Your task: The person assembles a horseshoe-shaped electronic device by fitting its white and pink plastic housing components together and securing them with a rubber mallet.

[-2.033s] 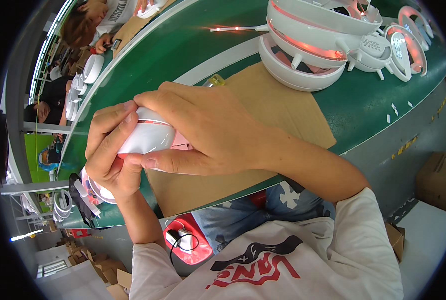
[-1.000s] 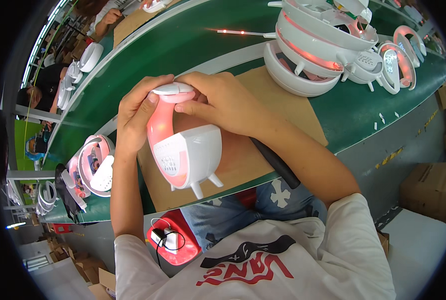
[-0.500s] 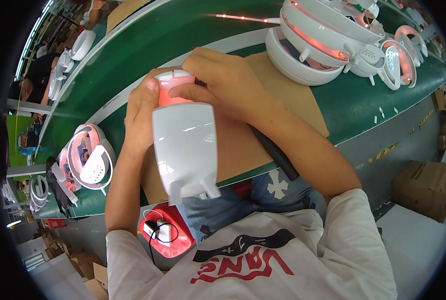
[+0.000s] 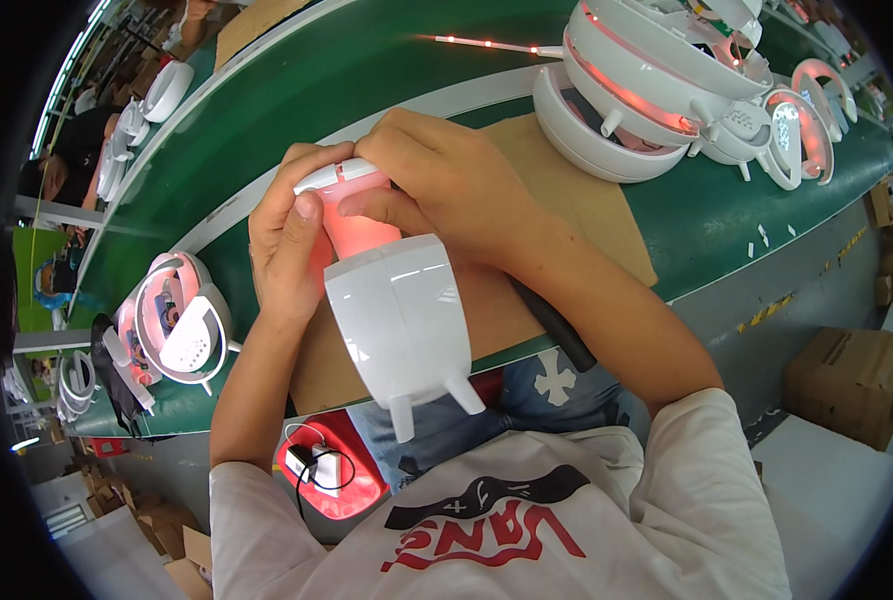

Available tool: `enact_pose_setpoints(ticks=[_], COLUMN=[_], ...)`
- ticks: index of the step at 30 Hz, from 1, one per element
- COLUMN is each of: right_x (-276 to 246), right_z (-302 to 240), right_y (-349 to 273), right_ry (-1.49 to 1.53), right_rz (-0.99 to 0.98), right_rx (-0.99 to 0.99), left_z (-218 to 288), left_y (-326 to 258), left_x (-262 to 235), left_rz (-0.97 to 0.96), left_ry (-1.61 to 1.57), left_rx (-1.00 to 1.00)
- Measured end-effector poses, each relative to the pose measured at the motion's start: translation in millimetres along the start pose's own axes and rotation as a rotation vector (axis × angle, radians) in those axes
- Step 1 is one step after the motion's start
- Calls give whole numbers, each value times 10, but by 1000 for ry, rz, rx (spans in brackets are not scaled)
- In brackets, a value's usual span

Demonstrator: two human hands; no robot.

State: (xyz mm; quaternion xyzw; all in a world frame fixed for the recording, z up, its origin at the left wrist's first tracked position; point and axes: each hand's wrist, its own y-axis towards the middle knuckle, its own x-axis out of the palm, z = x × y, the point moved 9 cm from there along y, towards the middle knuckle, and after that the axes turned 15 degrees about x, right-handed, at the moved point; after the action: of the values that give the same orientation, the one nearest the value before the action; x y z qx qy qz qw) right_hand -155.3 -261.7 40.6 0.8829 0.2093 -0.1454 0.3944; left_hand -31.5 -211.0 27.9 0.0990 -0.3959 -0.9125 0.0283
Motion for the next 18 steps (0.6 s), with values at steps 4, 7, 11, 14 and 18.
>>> enact_pose_setpoints(ticks=[4, 7, 11, 14, 18], right_x=[2, 12, 17, 26, 30], right_z=[-35, -63, -68, -131, -146], right_y=[-50, -32, -61, -69, -79], right_ry=[-29, -24, -25, 4, -2], right_rz=[-4, -52, -37, -46, -40], right_rx=[-34, -35, -51, -90, -107], left_z=[-21, -23, 53, 78, 93], left_y=[-73, -60, -31, -22, -5], left_x=[29, 1, -35, -75, -95], left_rz=[45, 63, 67, 22, -6], left_ry=[-39, -37, -17, 7, -2], left_rx=[-184, -173, -30, 76, 90])
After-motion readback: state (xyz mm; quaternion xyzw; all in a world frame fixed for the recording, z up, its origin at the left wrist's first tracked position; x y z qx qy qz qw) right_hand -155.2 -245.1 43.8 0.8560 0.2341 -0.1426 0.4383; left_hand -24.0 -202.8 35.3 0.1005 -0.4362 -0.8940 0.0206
